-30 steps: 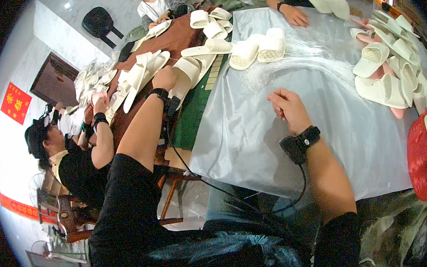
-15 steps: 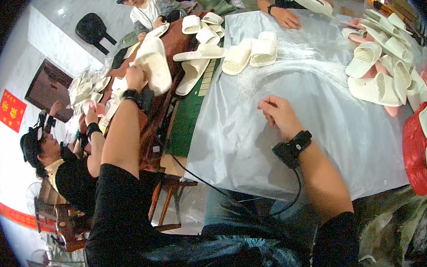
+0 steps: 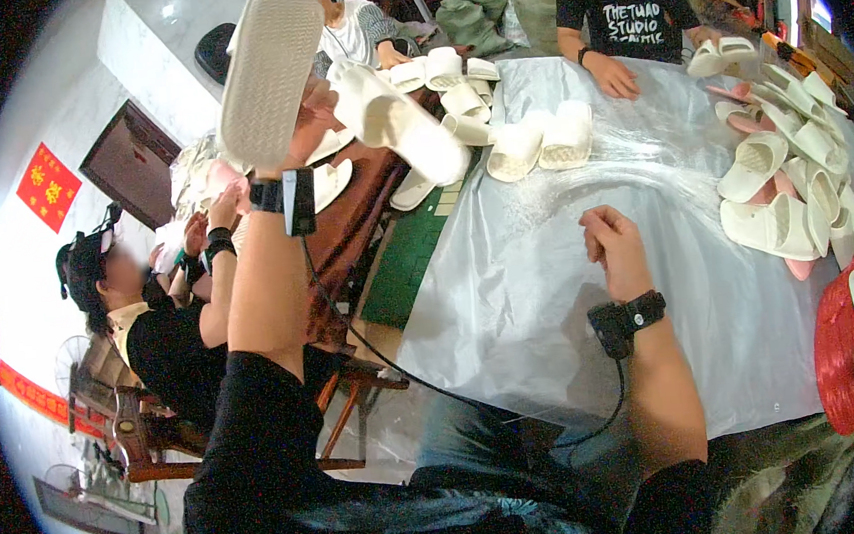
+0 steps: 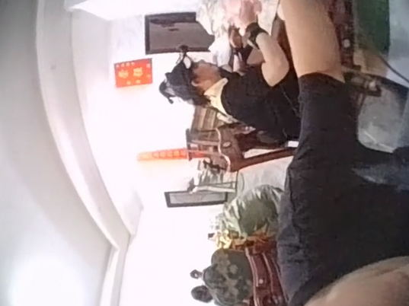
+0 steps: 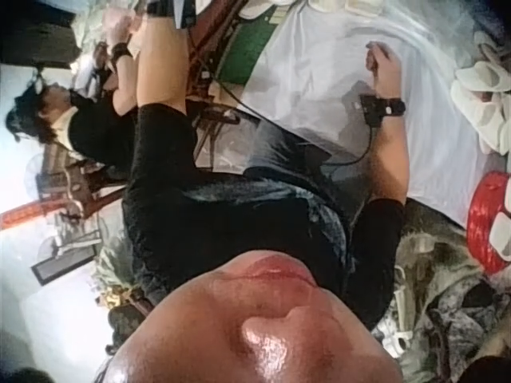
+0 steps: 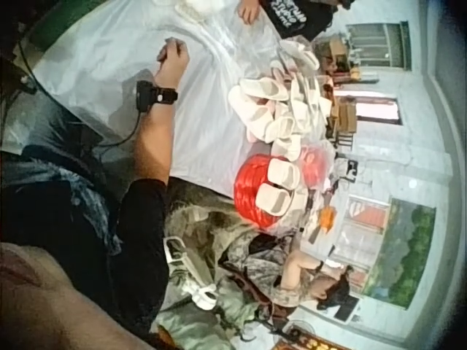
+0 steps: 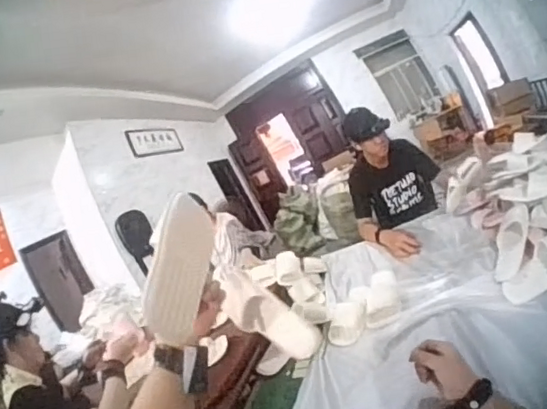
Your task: Inspecting and trimming loose threads from white slippers during footwear production.
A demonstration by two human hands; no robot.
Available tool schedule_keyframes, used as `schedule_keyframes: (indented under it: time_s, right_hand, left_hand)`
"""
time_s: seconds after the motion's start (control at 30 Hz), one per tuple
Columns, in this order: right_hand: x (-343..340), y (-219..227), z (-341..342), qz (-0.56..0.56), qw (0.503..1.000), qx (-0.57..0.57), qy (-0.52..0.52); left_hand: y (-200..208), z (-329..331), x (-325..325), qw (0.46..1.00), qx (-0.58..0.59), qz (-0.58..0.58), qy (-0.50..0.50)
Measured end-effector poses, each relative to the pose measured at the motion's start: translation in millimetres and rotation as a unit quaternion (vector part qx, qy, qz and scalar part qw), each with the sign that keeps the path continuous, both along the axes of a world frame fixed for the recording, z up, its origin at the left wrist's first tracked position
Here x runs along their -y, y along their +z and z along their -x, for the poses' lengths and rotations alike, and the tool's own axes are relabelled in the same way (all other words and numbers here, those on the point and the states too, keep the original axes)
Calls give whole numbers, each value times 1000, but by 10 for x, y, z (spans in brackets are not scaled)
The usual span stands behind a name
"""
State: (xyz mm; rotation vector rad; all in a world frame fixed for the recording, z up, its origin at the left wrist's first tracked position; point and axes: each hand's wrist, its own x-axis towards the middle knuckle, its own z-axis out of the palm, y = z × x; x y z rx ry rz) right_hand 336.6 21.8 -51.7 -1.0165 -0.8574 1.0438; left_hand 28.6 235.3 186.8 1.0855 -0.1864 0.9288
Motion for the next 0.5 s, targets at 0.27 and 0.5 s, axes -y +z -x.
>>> schedule_keyframes:
  time_s: [0.27, 0.5]
  right_hand:
    - [-55, 25, -81, -29, 950, -306, 53]
    - [-97, -77, 66, 3, 925, -336, 179]
  left_hand:
    - [-454, -745, 757, 974, 91, 102, -178]
    - [-999, -1307, 983, 951, 65, 155, -261]
